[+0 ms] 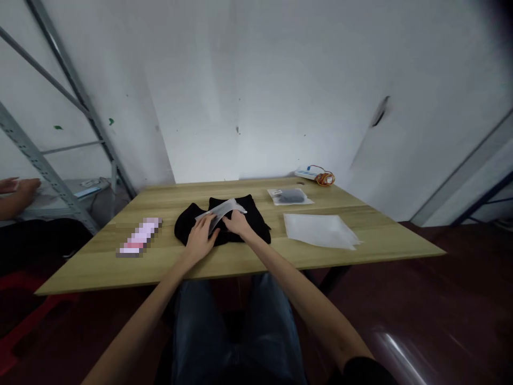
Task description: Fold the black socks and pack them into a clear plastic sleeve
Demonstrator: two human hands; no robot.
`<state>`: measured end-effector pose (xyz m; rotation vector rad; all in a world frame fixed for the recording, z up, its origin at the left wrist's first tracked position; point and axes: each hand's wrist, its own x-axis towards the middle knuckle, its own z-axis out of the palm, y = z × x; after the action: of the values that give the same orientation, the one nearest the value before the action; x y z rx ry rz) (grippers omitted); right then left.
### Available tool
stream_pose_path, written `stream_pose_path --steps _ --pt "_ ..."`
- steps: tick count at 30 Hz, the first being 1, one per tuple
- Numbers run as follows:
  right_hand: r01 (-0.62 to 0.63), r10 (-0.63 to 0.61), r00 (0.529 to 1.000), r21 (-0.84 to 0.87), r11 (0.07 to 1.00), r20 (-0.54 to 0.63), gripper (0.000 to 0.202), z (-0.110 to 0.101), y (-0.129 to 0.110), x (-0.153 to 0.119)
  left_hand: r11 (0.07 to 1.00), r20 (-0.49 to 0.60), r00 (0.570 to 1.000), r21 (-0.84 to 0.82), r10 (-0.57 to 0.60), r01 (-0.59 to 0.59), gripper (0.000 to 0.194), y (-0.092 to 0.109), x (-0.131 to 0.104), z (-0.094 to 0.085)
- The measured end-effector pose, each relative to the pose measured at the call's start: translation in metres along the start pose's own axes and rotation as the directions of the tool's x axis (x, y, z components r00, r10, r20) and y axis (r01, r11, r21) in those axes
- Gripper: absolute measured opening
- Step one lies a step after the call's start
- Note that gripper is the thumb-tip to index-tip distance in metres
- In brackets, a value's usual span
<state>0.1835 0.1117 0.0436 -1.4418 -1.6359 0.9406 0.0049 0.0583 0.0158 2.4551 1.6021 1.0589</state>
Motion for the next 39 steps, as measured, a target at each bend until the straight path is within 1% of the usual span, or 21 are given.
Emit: stream_pose_path --steps 2,4,7,9,13,16,18,20,22,24,26,28,30,33,35,36,37,39 --pt "0.058 -0.06 0.998 -0.11 0.992 -0.013 0.034 -0.002 0.001 -0.01 0.999 -0.042 0.999 -0.023 -0.033 0.032 0.044 0.001 0.002 0.0" --pt "0.096 -0.102 0.995 -0.24 0.966 -0.014 0.035 -0.003 0.002 -0.02 0.998 -0.059 0.997 -0.045 -0.04 0.037 0.045 0.0 0.006 -0.001" --pt "0.095 -0.12 0.992 -0.44 0.893 -0.029 0.036 -0.003 0.001 -0.03 0.997 -0.032 0.999 -0.071 -0.016 0.013 0.05 -0.001 0.011 -0.002" --pt "0.08 -0.131 0.99 -0.545 0.834 -0.055 0.032 0.0 -0.002 -0.032 0.998 -0.006 1.0 -0.07 -0.009 0.008 0.048 0.0 0.013 -0.002" --pt "0.102 -0.199 0.977 -0.653 0.751 -0.077 0.02 0.006 -0.006 -0.028 0.997 0.007 0.997 -0.032 -0.07 0.071 0.036 0.009 0.02 -0.003" --pt "0.111 -0.221 0.973 -0.686 0.719 -0.074 0.023 0.005 -0.004 -0.028 0.994 0.012 0.994 0.023 -0.111 0.11 0.028 0.015 0.028 -0.006" --pt "0.155 -0.26 0.965 -0.733 0.663 -0.031 0.027 -0.001 0.0 -0.032 0.991 0.019 0.993 0.063 -0.12 0.118 0.025 0.015 0.032 -0.007" --pt "0.243 -0.325 0.944 -0.777 0.581 0.052 0.028 -0.012 0.005 -0.041 0.992 0.021 0.995 0.075 -0.102 0.1 0.025 0.012 0.033 -0.008" --pt "0.316 -0.39 0.914 -0.807 0.499 0.117 0.027 -0.029 0.012 -0.05 0.998 0.036 0.999 0.052 -0.037 0.035 0.023 0.005 0.034 -0.008" --pt "0.32 -0.444 0.891 -0.826 0.465 0.095 0.027 -0.047 0.018 -0.057 0.999 0.062 0.997 0.013 0.052 -0.052 0.021 -0.004 0.035 -0.01" --pt "0.274 -0.469 0.883 -0.837 0.474 0.023 0.027 -0.063 0.024 -0.06 0.992 0.085 0.988 -0.024 0.126 -0.124 0.02 -0.013 0.036 -0.011" --pt "0.239 -0.452 0.892 -0.834 0.498 -0.014 0.038 -0.073 0.029 -0.059 0.984 0.099 0.979 -0.049 0.176 -0.172 0.02 -0.022 0.039 -0.013" --pt "0.241 -0.432 0.902 -0.825 0.511 -0.003 0.041 -0.076 0.035 -0.055 0.976 0.116 0.97 -0.067 0.215 -0.209 0.022 -0.029 0.042 -0.015" --pt "0.271 -0.457 0.889 -0.791 0.549 -0.013 0.028 -0.072 0.045 -0.05 0.974 0.122 0.967 -0.042 0.224 -0.221 0.031 -0.033 0.043 -0.017" --pt "0.279 -0.489 0.871 -0.768 0.577 -0.05 0.02 -0.068 0.05 -0.049 0.973 0.085 0.97 0.03 0.226 -0.229 0.045 -0.027 0.04 -0.017" --pt "0.285 -0.506 0.86 -0.762 0.582 -0.064 0.019 -0.066 0.052 -0.049 0.966 0.06 0.968 0.073 0.245 -0.249 0.052 -0.021 0.038 -0.016" --pt "0.302 -0.53 0.846 -0.759 0.577 -0.066 0.018 -0.064 0.054 -0.05 0.952 0.04 0.958 0.111 0.284 -0.287 0.057 -0.014 0.036 -0.014" --pt "0.36 -0.592 0.804 -0.758 0.544 -0.043 0.02 -0.062 0.055 -0.051 0.905 0.028 0.918 0.16 0.394 -0.394 0.058 0.004 0.031 -0.008"
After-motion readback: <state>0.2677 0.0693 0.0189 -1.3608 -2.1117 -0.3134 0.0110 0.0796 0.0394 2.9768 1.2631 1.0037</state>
